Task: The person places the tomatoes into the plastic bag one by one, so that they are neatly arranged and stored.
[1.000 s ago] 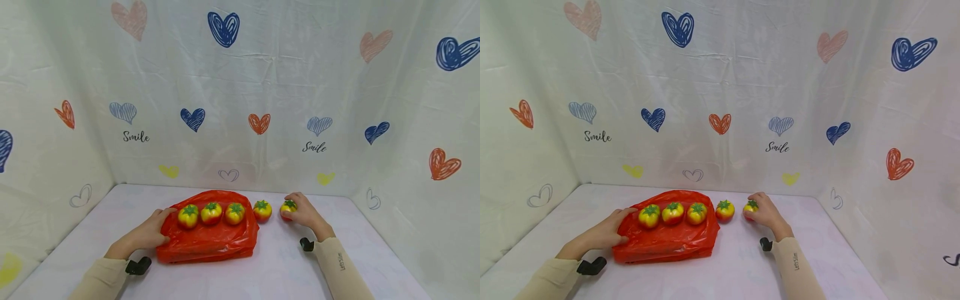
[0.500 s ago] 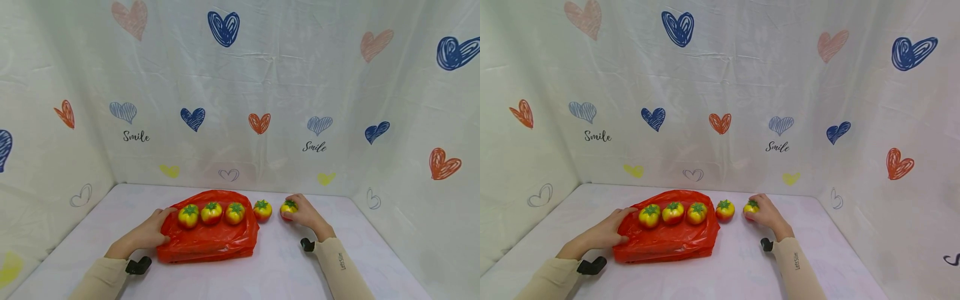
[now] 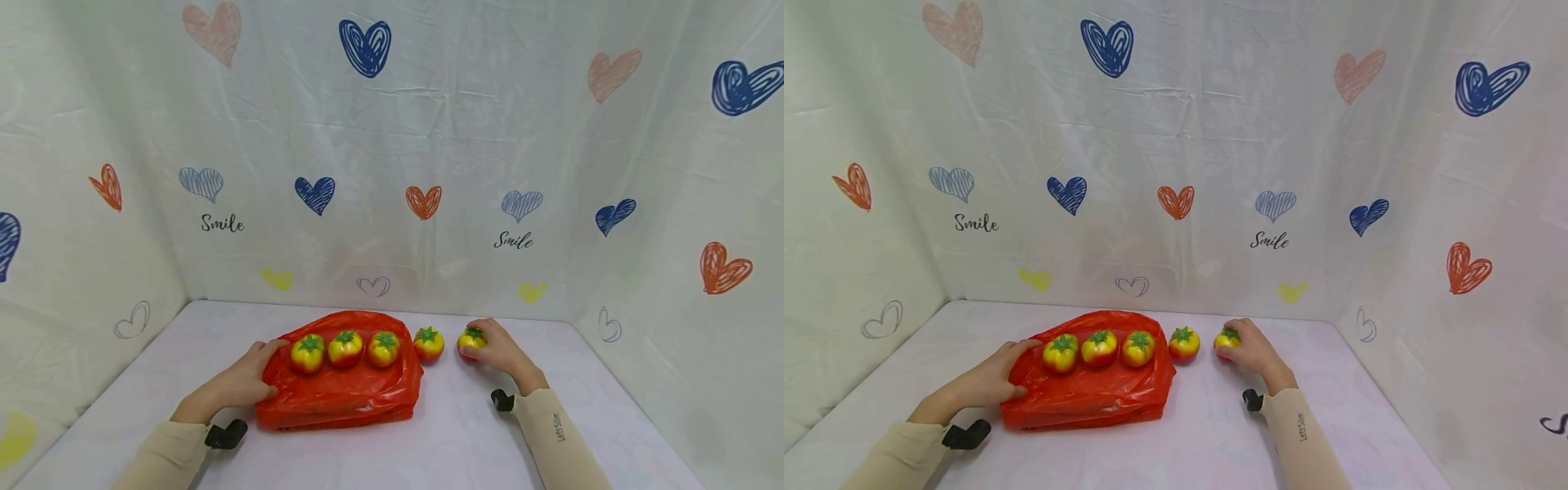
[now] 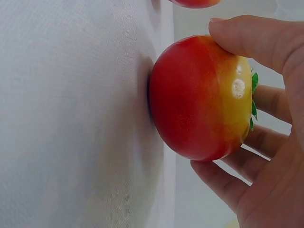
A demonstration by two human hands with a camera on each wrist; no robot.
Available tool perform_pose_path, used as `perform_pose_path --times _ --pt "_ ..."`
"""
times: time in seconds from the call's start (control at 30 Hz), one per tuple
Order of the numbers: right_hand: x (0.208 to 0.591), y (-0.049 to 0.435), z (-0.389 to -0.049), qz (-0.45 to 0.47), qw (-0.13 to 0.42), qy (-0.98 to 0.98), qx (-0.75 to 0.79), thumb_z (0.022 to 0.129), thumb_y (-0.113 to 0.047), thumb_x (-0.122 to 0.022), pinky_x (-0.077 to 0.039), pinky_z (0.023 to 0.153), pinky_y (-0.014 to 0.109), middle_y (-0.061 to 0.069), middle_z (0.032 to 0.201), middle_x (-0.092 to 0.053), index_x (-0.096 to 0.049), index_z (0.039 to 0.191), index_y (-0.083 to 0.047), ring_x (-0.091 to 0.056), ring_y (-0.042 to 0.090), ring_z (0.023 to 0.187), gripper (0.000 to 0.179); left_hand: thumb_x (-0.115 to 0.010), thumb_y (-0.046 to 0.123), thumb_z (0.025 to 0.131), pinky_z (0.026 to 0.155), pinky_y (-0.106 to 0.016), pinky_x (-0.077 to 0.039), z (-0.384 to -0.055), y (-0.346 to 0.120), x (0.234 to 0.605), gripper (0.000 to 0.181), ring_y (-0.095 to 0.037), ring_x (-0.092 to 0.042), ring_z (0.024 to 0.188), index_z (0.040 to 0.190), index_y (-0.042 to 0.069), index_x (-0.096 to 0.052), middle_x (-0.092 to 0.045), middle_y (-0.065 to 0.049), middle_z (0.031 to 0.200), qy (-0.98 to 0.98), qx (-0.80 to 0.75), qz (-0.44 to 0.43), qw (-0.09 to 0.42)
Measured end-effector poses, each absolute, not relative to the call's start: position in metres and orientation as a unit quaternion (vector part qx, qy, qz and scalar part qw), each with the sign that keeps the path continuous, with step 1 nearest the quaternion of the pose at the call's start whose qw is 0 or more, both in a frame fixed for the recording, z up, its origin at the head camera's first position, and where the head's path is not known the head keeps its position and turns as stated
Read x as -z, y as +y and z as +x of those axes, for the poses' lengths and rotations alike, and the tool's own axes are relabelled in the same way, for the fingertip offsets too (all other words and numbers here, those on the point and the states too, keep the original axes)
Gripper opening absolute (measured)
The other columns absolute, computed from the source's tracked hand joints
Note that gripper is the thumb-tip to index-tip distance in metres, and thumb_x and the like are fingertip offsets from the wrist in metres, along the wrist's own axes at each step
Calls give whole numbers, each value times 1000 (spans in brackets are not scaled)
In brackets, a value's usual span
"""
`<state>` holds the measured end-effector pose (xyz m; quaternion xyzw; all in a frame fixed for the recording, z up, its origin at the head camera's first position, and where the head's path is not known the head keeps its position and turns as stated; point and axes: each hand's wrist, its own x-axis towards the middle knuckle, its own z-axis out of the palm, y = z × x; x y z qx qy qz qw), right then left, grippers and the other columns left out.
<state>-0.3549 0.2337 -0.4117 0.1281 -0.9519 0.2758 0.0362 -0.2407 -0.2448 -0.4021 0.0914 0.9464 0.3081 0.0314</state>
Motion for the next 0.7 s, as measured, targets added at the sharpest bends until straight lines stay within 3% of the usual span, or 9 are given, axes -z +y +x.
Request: perform_pose_path --times 0.7 --pt "393 227 -347 172 100 -938 -285 80 -35 -75 -41 99 50 9 126 -51 -58 124 -10 -49 29 110 53 -73 3 69 82 -53 -51 -240 -246 401 79 -32 -49 104 140 8 -38 -42 -19 123 947 -305 96 31"
